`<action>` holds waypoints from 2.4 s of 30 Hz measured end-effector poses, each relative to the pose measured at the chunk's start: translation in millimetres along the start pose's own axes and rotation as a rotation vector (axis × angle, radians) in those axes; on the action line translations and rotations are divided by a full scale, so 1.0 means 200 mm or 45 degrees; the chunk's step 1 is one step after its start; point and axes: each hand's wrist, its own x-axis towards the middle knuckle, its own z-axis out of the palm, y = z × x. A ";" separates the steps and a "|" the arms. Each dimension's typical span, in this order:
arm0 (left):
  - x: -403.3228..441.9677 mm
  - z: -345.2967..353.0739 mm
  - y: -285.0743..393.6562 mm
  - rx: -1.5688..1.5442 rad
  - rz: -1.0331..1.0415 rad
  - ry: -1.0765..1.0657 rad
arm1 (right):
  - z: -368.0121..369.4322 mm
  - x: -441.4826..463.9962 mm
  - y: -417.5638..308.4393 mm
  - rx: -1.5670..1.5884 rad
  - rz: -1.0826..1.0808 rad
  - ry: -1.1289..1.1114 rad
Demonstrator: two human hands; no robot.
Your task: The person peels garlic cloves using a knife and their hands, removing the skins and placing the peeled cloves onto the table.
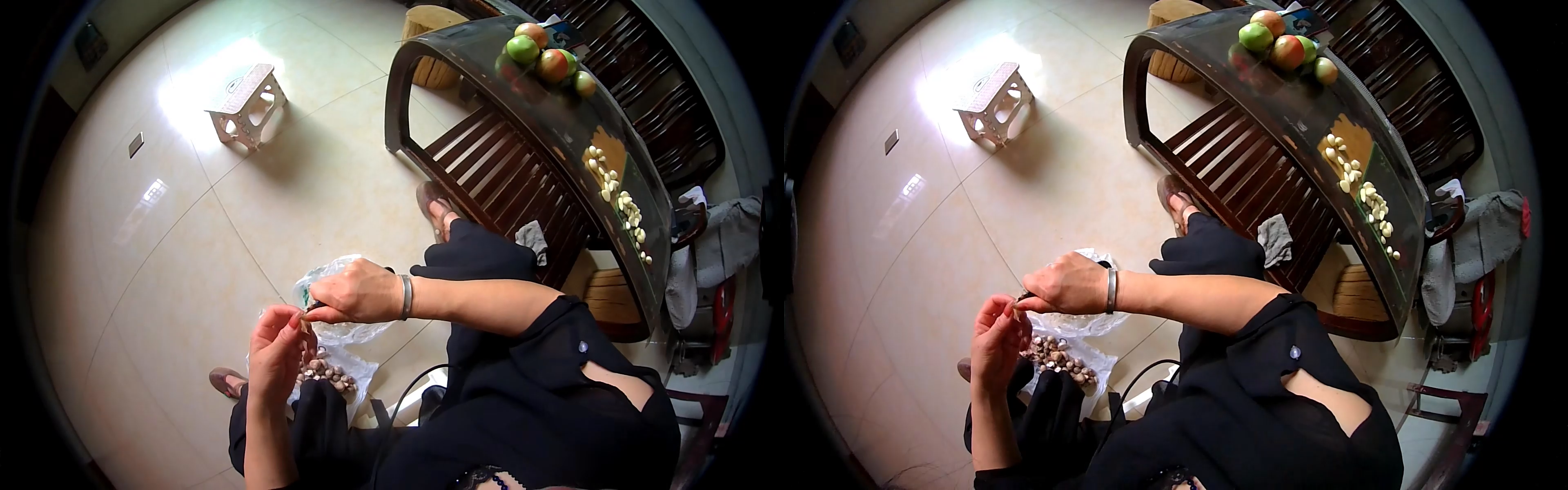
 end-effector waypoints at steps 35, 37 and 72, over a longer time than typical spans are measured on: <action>0.03 -0.01 -0.06 0.179 0.165 0.245 | 0.00 0.00 -0.01 0.858 0.477 0.026; 0.03 0.00 -0.06 0.206 0.165 0.272 | -0.02 0.00 -0.01 0.924 0.401 0.059; 0.06 0.00 -0.10 -0.038 0.183 0.175 | -0.06 0.01 -0.02 1.613 0.865 -0.154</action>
